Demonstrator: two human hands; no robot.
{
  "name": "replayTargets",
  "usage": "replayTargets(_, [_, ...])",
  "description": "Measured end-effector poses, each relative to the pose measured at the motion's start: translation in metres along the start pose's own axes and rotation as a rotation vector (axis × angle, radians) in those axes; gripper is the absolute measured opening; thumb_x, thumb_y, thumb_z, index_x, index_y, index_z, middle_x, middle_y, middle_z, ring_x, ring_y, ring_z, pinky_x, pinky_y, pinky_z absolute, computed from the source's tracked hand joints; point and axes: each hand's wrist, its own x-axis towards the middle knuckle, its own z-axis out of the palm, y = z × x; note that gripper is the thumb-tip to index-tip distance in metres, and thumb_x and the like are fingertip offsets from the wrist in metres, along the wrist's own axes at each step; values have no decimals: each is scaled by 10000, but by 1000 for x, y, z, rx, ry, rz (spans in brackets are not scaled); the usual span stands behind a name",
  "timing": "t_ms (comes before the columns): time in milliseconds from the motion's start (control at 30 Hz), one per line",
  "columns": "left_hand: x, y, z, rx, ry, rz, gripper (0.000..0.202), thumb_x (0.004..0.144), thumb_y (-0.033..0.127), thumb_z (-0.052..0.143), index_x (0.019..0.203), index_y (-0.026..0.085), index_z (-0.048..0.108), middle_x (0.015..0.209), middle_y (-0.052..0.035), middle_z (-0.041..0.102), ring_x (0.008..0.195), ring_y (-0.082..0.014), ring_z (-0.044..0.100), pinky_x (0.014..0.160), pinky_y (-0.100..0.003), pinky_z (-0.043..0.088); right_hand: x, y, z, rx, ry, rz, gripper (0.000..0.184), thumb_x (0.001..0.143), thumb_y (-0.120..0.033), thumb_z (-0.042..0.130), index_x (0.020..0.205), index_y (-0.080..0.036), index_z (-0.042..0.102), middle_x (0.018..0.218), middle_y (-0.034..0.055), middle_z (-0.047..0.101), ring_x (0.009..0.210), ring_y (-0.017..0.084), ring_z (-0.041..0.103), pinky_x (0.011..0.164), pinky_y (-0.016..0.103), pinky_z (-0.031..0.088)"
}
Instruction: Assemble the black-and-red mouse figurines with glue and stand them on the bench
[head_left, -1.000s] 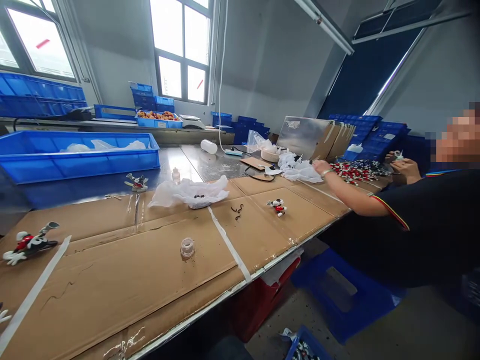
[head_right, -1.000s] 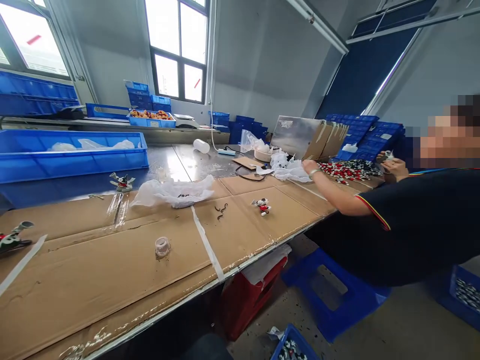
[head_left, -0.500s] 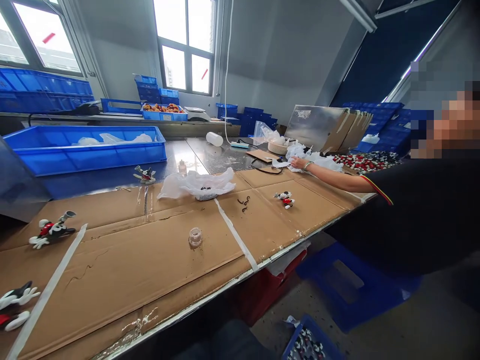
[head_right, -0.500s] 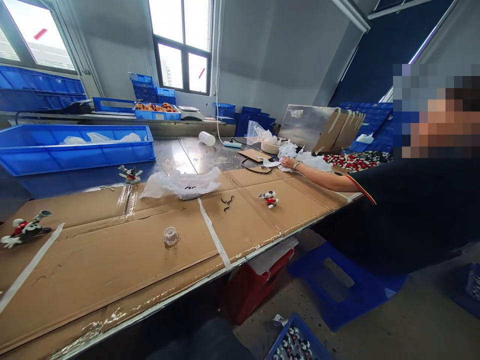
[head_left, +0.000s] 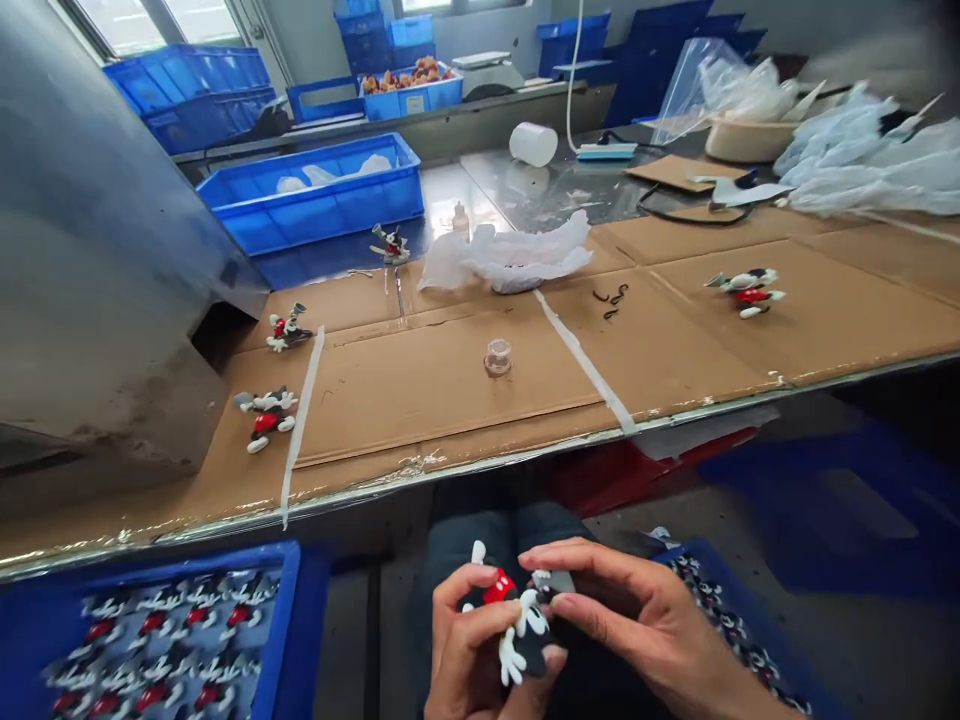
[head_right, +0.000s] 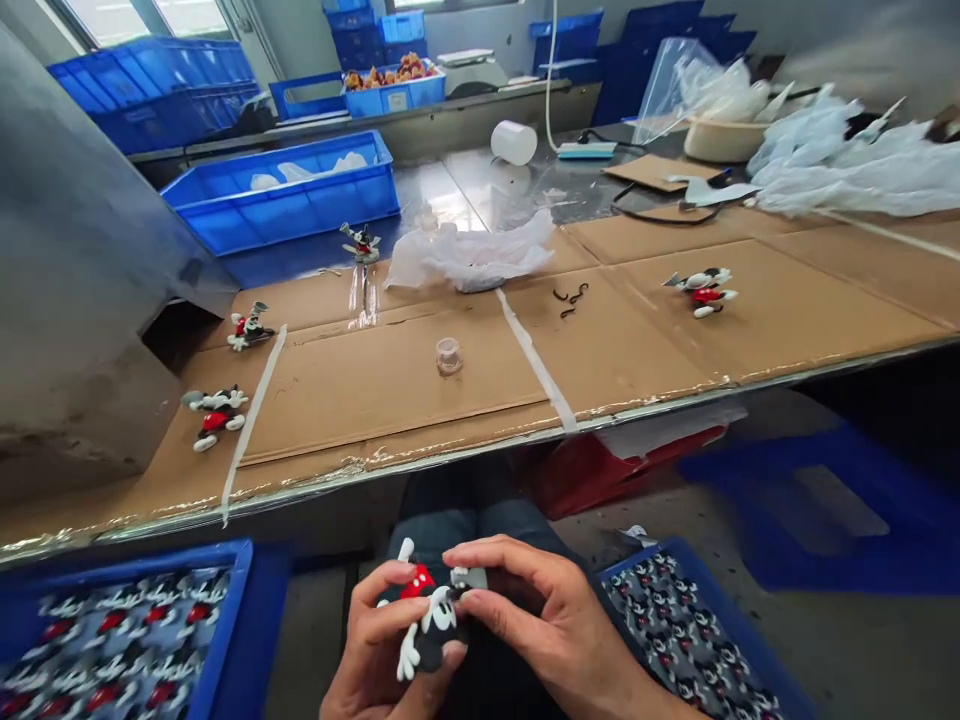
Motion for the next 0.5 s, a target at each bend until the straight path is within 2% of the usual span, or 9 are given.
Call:
replayTargets(67, [-4, -4, 1, -23, 6, -23, 219, 778, 367, 787, 965, 281, 711, 1218, -16, 543, 887, -128, 690, 763, -185, 563, -3, 1, -1, -48, 7, -32, 154, 898, -305, 714, 1039, -274, 767, 1044, 23, 737, 984, 183, 691, 881, 223, 549])
replayTargets(133, [-8, -5, 0, 8, 3, -17, 204, 782, 340, 788, 965, 288, 714, 1263, -16, 534, 948, -141, 680, 786, -192, 557, -5, 4, -2, -92, 15, -131, 162, 911, -241, 698, 1055, -286, 757, 1069, 9, 730, 1011, 170, 685, 916, 211, 541])
replayTargets(300, [-9, -3, 0, 44, 34, 56, 157, 801, 249, 779, 942, 261, 711, 1245, -19, 560, 979, -128, 657, 794, -174, 536, -6, 12, -2, -177, 32, -388, 289, 907, -106, 675, 1122, -295, 719, 1097, 2, 723, 1016, 159, 687, 935, 212, 550])
replayTargets(500, [-9, -1, 2, 81, 50, 118, 170, 791, 189, 786, 916, 246, 686, 1243, 7, 567, 962, -107, 672, 775, -155, 540, -6, 7, 1, -221, 12, -533, 319, 926, -78, 644, 1173, -274, 689, 1091, 36, 722, 1021, 187, 689, 910, 260, 579])
